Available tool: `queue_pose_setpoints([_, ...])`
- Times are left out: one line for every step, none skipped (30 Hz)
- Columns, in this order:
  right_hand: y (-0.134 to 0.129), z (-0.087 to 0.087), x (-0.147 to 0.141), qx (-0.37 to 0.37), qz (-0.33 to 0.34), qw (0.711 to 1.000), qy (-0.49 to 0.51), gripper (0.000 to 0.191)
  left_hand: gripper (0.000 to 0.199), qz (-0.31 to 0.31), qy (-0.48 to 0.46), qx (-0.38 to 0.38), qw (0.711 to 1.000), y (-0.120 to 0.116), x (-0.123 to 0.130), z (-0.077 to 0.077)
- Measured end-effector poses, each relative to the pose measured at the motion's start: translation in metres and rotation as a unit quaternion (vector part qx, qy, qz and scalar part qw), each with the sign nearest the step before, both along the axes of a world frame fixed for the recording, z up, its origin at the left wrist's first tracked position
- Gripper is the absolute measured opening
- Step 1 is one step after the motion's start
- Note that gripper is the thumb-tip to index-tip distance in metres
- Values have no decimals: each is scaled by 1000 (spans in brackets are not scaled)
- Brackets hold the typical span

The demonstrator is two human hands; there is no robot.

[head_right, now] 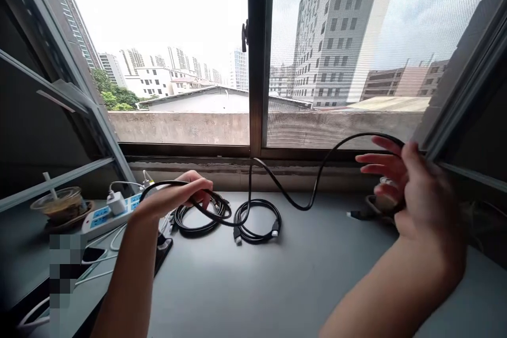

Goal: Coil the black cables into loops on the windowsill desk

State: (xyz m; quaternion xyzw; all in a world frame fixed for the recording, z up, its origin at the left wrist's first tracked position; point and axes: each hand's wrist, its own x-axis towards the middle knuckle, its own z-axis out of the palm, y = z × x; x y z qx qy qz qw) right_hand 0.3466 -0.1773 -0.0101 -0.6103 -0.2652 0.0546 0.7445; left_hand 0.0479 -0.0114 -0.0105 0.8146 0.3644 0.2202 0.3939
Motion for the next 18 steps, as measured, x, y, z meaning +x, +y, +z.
queue_pose_setpoints([5, 3, -9, -16, 35, 999, 1, 36, 37, 10, -45, 13, 999, 1, -1, 0])
queue_pose_setpoints([11, 4, -16, -32, 66, 997, -6, 33, 34, 10, -87, 20, 996, 2, -2, 1])
queue_pose_setpoints([17, 5, -23, -49, 100, 994, -17, 32, 32, 5, -124, 23, 992, 3, -2, 2])
queue_pose_setpoints([24, 5, -29, -67, 143, 987, -26, 31, 29, -5, -155, 23, 988, 3, -1, 2])
queue_pose_setpoints([30, 4, -34, -86, 185, 978, -35, 31, 25, -14, -178, 24, 984, 2, 1, 3])
queue_pose_setpoints([37, 3, -40, -108, 228, 967, -43, 32, 21, -20, -193, 25, 981, 2, 3, 4])
queue_pose_setpoints([44, 2, -46, -130, 269, 953, -52, 34, 18, -20, -206, 28, 978, 0, 6, 4])
queue_pose_setpoints([51, 0, -53, -156, 307, 937, -61, 36, 15, -18, -217, 35, 975, -1, 8, 4])
queue_pose_setpoints([58, -1, -60, -177, 343, 920, -69, 40, 13, -17, -225, 43, 973, -2, 11, 3])
queue_pose_setpoints([65, -2, -69, -192, 386, 899, -77, 43, 12, -18, -233, 51, 971, -4, 14, 2])
queue_pose_setpoints([71, -3, -78, -202, 428, 877, -87, 46, 12, -17, -241, 58, 969, -6, 17, 2])
queue_pose_setpoints([76, -4, -87, -206, 463, 857, -97, 48, 11, -16, -248, 64, 966, -7, 20, 1])
queue_pose_setpoints([80, -5, -95, -206, 490, 840, -110, 50, 11, -12, -253, 69, 965, -9, 22, 0])
queue_pose_setpoints([84, -5, -103, -203, 515, 824, -122, 51, 11, -7, -257, 75, 964, -10, 24, -1])
queue_pose_setpoints([86, -5, -108, -198, 535, 811, -131, 51, 12, -3, -260, 81, 962, -12, 25, -1])
queue_pose_setpoints([87, -5, -112, -189, 551, 801, -137, 51, 12, 2, -263, 88, 961, -13, 26, -1])
queue_pose_setpoints([87, -5, -115, -180, 563, 795, -139, 51, 12, 5, -265, 95, 959, -14, 26, -1])
queue_pose_setpoints([86, -5, -115, -169, 567, 794, -138, 51, 11, 5, -266, 99, 959, -14, 25, -1])
